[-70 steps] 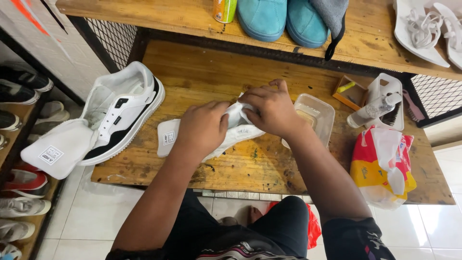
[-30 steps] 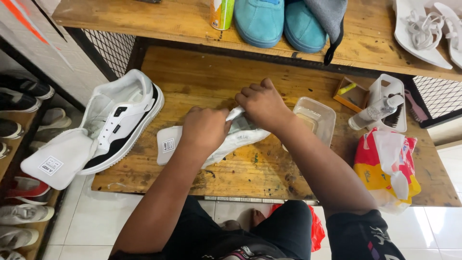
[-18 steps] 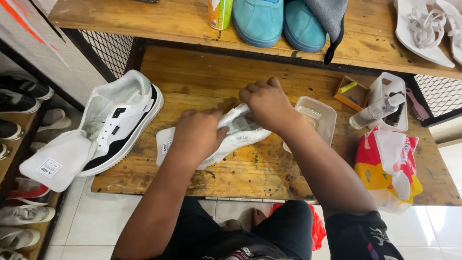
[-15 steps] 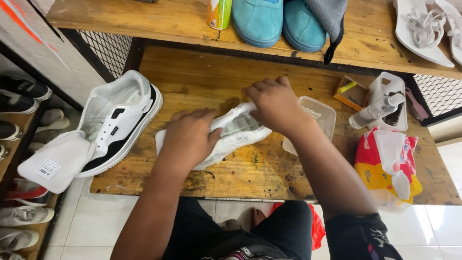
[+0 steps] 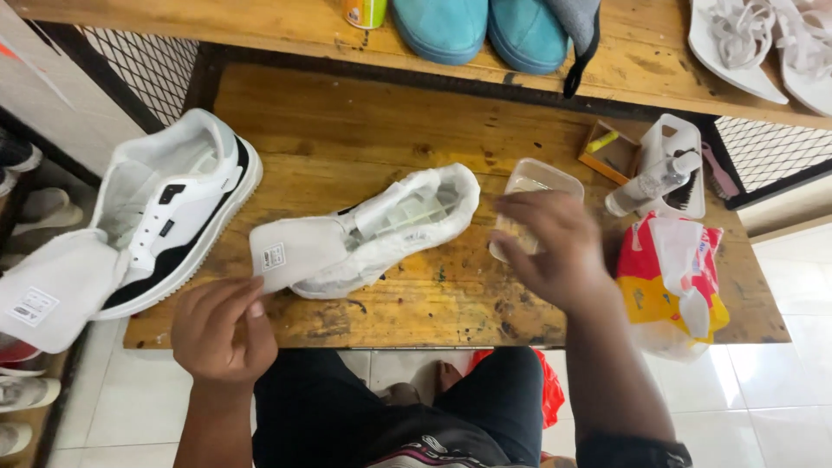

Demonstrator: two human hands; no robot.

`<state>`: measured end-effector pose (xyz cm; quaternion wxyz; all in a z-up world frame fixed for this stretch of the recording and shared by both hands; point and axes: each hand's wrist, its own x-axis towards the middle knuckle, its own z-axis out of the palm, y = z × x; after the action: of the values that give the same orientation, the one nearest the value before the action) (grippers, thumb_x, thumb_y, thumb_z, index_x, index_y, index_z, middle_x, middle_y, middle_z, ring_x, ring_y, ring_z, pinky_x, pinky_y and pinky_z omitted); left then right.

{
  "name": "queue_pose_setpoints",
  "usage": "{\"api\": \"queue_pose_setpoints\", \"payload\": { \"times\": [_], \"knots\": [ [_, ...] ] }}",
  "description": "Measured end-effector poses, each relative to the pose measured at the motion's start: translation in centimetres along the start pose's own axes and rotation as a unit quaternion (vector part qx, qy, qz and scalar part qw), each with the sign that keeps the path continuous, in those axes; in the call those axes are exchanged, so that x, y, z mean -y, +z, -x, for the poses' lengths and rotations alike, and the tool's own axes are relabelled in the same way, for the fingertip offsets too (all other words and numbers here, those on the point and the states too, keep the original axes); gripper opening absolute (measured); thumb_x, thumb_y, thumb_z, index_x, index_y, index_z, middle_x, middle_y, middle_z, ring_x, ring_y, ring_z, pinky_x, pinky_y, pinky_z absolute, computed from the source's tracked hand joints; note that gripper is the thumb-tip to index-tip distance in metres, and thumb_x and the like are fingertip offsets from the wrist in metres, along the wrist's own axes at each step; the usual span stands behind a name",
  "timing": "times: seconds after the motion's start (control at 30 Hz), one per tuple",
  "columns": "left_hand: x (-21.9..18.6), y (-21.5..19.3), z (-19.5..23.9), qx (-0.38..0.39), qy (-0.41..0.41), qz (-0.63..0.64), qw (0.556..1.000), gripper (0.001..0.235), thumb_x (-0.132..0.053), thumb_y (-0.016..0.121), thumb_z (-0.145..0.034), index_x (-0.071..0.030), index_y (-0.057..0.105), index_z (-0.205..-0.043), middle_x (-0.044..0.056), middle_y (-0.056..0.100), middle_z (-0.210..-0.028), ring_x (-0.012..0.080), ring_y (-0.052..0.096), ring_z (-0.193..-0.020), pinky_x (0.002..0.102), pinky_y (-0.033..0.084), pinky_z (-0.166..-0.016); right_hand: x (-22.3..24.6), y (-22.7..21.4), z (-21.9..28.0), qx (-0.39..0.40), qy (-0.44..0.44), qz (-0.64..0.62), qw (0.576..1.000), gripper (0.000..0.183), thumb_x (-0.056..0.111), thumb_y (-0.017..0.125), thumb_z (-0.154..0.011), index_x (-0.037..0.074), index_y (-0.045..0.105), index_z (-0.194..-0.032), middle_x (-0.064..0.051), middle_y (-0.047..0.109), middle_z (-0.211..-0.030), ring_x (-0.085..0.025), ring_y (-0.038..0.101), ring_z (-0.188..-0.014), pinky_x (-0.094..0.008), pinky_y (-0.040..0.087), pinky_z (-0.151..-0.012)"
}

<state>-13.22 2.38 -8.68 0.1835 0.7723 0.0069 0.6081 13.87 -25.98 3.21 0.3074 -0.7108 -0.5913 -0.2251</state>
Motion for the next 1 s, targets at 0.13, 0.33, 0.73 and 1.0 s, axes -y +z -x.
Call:
{"api": "queue_pose_setpoints", "payload": {
  "times": [0.13, 0.33, 0.73, 1.0],
  "knots": [
    [0.7, 0.0, 4.0, 0.002, -0.029, -0.021, 0.999, 0.012, -0.003, 0.065, -0.092, 0.001, 0.075, -0.097, 0.013, 0.075, -0.092, 0.0309, 0.069, -0.075, 0.043, 0.054, -0.073, 2.3, 3.6, -4.2, 0.064, -0.072, -0.009, 0.995, 0.033, 0.033, 0.070, -0.098, 0.006, 0.074, -0.115, -0.016, 0.074, -0.110, -0.039, 0.071, -0.103, -0.050, 0.053, -0.088],
    [1.3, 0.1, 5.5, -0.023, -0.085, -0.065, 0.994, 0.029, -0.025, 0.049, -0.106, 0.002, 0.060, -0.111, 0.020, 0.062, -0.113, 0.0355, 0.063, -0.095, 0.048, 0.051, -0.086, 2.1, 7.0, -6.7, 0.167, -0.096, 0.001, 0.981, 0.052, 0.047, 0.066, -0.096, 0.004, 0.067, -0.125, -0.017, 0.071, -0.120, -0.036, 0.067, -0.116, -0.053, 0.046, -0.098],
    [0.3, 0.2, 4.1, 0.021, -0.110, -0.096, 0.989, 0.034, -0.026, 0.048, -0.105, 0.002, 0.055, -0.122, 0.020, 0.058, -0.120, 0.0375, 0.060, -0.104, 0.048, 0.047, -0.088, -0.9, 7.4, -6.9, 0.157, -0.043, 0.006, 0.987, 0.076, 0.064, 0.080, -0.077, 0.011, 0.065, -0.130, -0.014, 0.072, -0.121, -0.035, 0.069, -0.111, -0.052, 0.046, -0.100],
    [0.3, 0.0, 4.3, 0.048, -0.125, -0.091, 0.987, 0.029, -0.017, 0.054, -0.101, 0.002, 0.055, -0.123, 0.021, 0.058, -0.121, 0.0415, 0.061, -0.104, 0.051, 0.045, -0.092, -1.3, 7.0, -5.9, 0.215, 0.016, -0.009, 0.976, 0.085, 0.070, 0.078, -0.073, 0.014, 0.063, -0.136, -0.015, 0.075, -0.115, -0.037, 0.072, -0.109, -0.065, 0.037, -0.110]
  ]
}}
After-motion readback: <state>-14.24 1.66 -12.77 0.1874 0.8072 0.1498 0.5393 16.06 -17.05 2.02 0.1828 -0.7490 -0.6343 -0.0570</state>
